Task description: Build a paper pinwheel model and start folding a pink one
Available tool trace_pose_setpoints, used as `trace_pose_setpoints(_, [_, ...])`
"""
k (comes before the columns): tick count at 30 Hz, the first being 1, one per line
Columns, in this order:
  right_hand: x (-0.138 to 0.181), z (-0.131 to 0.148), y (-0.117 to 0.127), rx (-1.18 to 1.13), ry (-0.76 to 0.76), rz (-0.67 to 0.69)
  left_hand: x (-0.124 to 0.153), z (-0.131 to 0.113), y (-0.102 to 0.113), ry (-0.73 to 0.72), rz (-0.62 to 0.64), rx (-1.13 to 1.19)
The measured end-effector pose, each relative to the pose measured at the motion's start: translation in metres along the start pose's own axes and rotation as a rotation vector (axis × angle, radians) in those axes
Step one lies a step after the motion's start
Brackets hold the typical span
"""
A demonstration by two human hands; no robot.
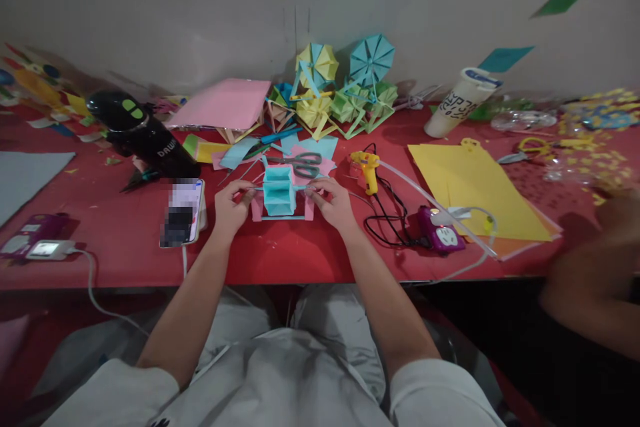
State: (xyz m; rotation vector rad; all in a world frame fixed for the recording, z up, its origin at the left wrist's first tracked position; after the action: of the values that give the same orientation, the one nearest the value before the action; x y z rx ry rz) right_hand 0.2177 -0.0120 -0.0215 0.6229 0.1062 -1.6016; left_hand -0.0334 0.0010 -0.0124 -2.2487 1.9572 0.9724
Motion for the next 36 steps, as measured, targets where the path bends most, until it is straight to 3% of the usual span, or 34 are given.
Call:
trace_pose_setpoints(14, [0.0013,-0.0087,0.0004,0.000,-0.054,0.014,0.0025,0.0081,0.0030,0.061,0.068,0.125])
trace_pose_setpoints(22, [0.0012,-0.0083,0.0022,-0.050,-0.134,-0.041,0.0034,0.0069,0.0036,0.132,0.010,0.080])
trace_pose_setpoints(32, [0.0028,-0.0046,-0.0007,-0.209,-0.223,0.044,0.0033,0.0068,-0.0018,0.193,0.126,0.316])
trace_pose_setpoints(36, [0.0026,-0.0082,-0.0026,-0.313,-0.246,0.066,0.0035,0.0072,-0.0011,0.250,0.115,0.384])
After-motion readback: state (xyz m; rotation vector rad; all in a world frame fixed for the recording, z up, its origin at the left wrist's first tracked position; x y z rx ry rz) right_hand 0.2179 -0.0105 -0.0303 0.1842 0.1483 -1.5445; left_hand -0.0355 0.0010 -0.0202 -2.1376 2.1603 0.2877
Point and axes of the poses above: each hand's wrist, its own x-axis away from the middle knuckle, its own y-axis out of the back of the hand, z = x × y, the point moved 2 cm from there along -x, towards the middle knuckle, and after that the axes turned 1 degree about -x, right-handed, at the moved point
